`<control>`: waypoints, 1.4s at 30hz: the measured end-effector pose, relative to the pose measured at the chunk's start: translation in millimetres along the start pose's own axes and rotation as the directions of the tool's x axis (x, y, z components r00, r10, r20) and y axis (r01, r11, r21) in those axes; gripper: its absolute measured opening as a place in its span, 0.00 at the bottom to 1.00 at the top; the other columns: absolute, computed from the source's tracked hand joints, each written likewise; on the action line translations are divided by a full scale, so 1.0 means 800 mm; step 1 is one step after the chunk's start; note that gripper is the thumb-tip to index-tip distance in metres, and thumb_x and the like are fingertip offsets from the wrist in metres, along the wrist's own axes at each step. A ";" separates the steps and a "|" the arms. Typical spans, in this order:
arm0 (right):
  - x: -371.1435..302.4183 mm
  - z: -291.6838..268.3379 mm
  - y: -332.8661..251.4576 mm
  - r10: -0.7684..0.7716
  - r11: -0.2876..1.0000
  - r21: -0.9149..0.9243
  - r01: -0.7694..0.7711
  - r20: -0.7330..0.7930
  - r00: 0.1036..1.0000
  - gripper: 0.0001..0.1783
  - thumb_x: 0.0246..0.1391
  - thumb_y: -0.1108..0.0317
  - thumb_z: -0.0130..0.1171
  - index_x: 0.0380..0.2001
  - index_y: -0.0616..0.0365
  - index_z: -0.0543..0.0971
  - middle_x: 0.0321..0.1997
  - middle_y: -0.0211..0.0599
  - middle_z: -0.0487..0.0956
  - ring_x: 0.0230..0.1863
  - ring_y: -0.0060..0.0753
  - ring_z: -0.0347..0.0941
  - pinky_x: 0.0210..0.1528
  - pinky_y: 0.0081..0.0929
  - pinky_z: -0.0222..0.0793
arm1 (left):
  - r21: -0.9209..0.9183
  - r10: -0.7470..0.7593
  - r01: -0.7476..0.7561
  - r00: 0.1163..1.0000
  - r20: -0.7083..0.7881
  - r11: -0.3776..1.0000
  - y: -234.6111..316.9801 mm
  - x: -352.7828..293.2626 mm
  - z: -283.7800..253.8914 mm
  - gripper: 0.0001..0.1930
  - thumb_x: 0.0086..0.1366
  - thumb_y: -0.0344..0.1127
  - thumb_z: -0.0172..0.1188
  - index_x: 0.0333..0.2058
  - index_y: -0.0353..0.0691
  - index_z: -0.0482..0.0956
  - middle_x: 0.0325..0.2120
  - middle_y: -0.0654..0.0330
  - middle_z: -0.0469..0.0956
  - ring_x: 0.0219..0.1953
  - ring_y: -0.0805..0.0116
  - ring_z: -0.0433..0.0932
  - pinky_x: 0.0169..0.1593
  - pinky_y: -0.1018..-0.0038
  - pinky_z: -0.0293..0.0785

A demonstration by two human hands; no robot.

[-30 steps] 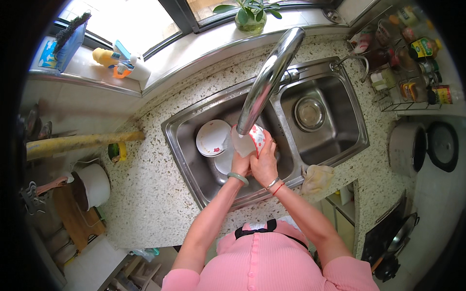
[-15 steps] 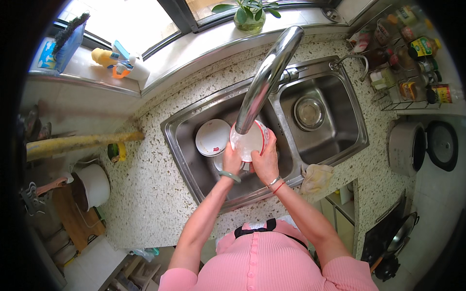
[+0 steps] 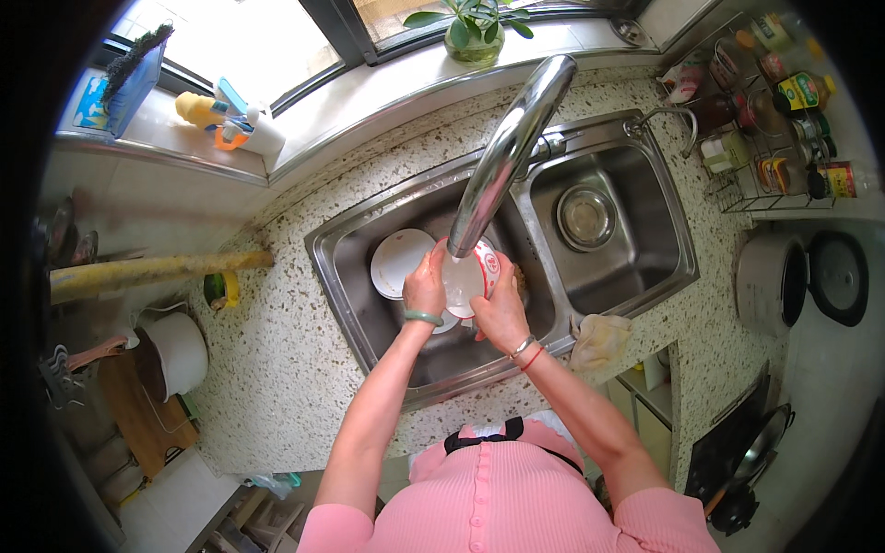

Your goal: The person scoops cooked rice from a rice cooker into a bowl and places it on a table. They then proceed to the sink to wash a colander, a rice paddle, chopsticks, and several bowls using a sponge and running water.

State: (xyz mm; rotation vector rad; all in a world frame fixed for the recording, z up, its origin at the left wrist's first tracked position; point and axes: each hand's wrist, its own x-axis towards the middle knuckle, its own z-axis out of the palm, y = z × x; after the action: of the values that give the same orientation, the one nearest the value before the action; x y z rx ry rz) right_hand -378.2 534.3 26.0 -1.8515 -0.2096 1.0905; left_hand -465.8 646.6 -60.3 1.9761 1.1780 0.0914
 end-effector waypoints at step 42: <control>0.028 0.006 0.073 -0.537 0.810 -0.370 0.454 -0.161 0.828 0.42 0.43 0.80 0.48 0.65 0.58 0.49 0.56 0.54 0.60 0.43 0.48 0.74 0.16 0.29 0.76 | -0.652 -0.193 0.149 0.981 0.004 0.743 -0.023 -0.059 0.080 0.11 0.67 0.37 0.52 0.42 0.34 0.69 0.29 0.42 0.78 0.32 0.45 0.78 0.38 0.60 0.74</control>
State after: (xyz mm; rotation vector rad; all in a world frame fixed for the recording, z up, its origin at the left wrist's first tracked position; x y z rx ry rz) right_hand -385.7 518.2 -34.7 -2.0346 -0.7153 0.4541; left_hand -477.0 576.3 -100.3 1.2461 1.1595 0.4184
